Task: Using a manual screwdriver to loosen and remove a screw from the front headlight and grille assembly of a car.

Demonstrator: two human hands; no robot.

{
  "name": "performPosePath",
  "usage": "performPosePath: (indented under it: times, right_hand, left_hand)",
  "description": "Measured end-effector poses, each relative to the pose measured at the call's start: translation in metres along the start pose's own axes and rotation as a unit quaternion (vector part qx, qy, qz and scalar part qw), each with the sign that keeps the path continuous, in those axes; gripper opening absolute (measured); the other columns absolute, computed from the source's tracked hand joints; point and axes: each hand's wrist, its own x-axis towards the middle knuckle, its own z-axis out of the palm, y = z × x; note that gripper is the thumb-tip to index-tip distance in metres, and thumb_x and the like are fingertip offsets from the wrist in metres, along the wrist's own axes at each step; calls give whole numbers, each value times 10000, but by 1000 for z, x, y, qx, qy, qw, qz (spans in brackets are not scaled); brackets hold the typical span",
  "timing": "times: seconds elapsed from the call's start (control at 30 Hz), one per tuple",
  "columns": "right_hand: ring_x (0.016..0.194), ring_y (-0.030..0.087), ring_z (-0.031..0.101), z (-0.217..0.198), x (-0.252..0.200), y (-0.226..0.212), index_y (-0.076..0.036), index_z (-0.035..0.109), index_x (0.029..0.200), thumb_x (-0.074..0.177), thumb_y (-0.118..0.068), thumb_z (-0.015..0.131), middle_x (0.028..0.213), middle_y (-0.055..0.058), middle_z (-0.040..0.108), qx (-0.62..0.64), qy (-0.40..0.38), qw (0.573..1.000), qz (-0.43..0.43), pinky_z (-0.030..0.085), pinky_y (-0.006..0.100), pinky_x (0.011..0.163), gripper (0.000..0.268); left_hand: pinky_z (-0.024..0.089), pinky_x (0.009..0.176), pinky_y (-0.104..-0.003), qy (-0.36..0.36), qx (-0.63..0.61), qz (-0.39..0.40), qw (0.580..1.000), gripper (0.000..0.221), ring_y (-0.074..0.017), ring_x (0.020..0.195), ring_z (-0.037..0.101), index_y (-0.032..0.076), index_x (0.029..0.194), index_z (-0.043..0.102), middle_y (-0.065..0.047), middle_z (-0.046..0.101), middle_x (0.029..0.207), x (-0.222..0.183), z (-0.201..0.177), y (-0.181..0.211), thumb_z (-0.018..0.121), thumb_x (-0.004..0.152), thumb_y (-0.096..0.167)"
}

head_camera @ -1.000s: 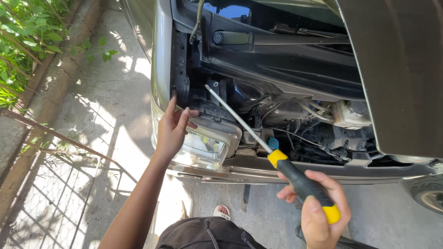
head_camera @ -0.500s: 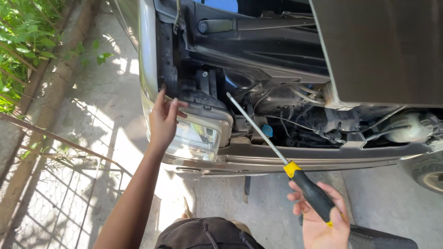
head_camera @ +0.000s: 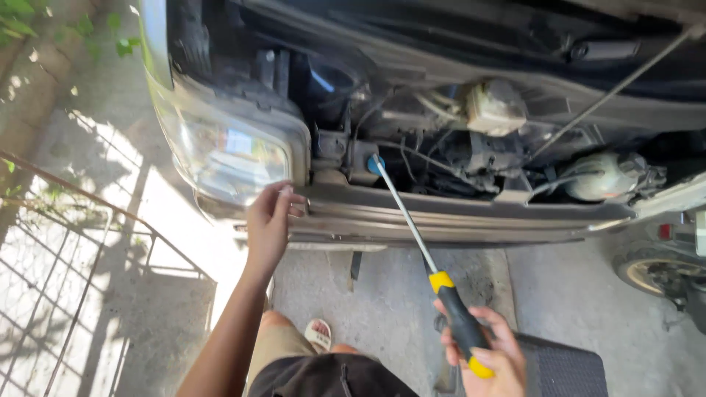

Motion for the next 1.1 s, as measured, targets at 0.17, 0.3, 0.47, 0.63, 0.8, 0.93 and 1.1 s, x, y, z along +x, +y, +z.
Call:
performPosePath:
  times: [0.17, 0.3, 0.47, 0.63, 0.8, 0.93, 1.1]
  right_hand:
    - [753, 419, 683, -7, -23, 47, -8, 571, 1134, 591, 61, 546, 1268, 567, 592, -3, 65, 996, 63, 515, 410, 517, 548]
    - [702, 381, 609, 42, -31, 88, 13, 480, 1102, 651, 12, 540, 1145, 533, 631, 59, 114, 990, 63, 469, 394, 551, 455]
    - [766, 353, 556, 80, -35, 113, -41, 437, 1067, 619, 108, 415, 1170, 382, 543, 101, 121, 976, 147, 467, 398, 633, 474]
    - [735, 295, 510, 105, -28, 110, -55, 414, 1075, 595, 115, 432, 1136, 243, 474, 83, 129, 971, 183, 439, 377, 620, 509]
    - [735, 260, 515, 111, -22, 104, -74, 397, 1062, 610, 128, 405, 1110, 236, 467, 79, 69, 982, 156, 409, 295, 529, 496]
    - [815, 284, 533, 113, -6, 106, -73, 394, 1029, 640, 131, 417, 1080, 236, 437, 74, 46, 983, 160, 364, 269, 512, 440]
    - [569, 183, 399, 118, 8, 95, -86, 369, 1020, 676, 94, 422, 999, 216, 476, 68, -45, 987, 140, 389, 315, 574, 392]
  left_hand:
    - [540, 666, -272, -88, 92, -80, 989, 342, -122, 677, 712, 79, 1175, 709, -46, 792, 908, -27, 32, -34, 523, 1020, 321]
    - [534, 700, -285, -139, 126, -129, 974, 381, -148, 751, 743, 97, 1185, 698, -42, 795, 994, -15, 45, -43, 514, 1017, 386]
    - [492, 628, -287, -164, 146, -160, 962, 386, -168, 770, 764, 106, 1139, 653, -49, 804, 1024, -8, 41, -65, 512, 1000, 438]
    - [499, 629, -311, -188, 138, -185, 955, 369, -216, 808, 770, 95, 1095, 604, -85, 801, 1078, 1, 33, -67, 492, 1022, 439]
    - [517, 669, -327, -185, 113, -217, 952, 396, -221, 789, 730, 91, 1134, 602, -103, 784, 1069, 13, 34, -69, 502, 1017, 456]
    - [581, 761, -377, -187, 105, -226, 950, 466, -238, 838, 746, 87, 1268, 613, -108, 780, 1083, 43, 41, -75, 455, 1034, 458]
    - [541, 759, -351, -164, 58, -201, 964, 520, -219, 912, 754, 53, 1312, 641, -79, 771, 1075, 57, 57, -63, 430, 1041, 444]
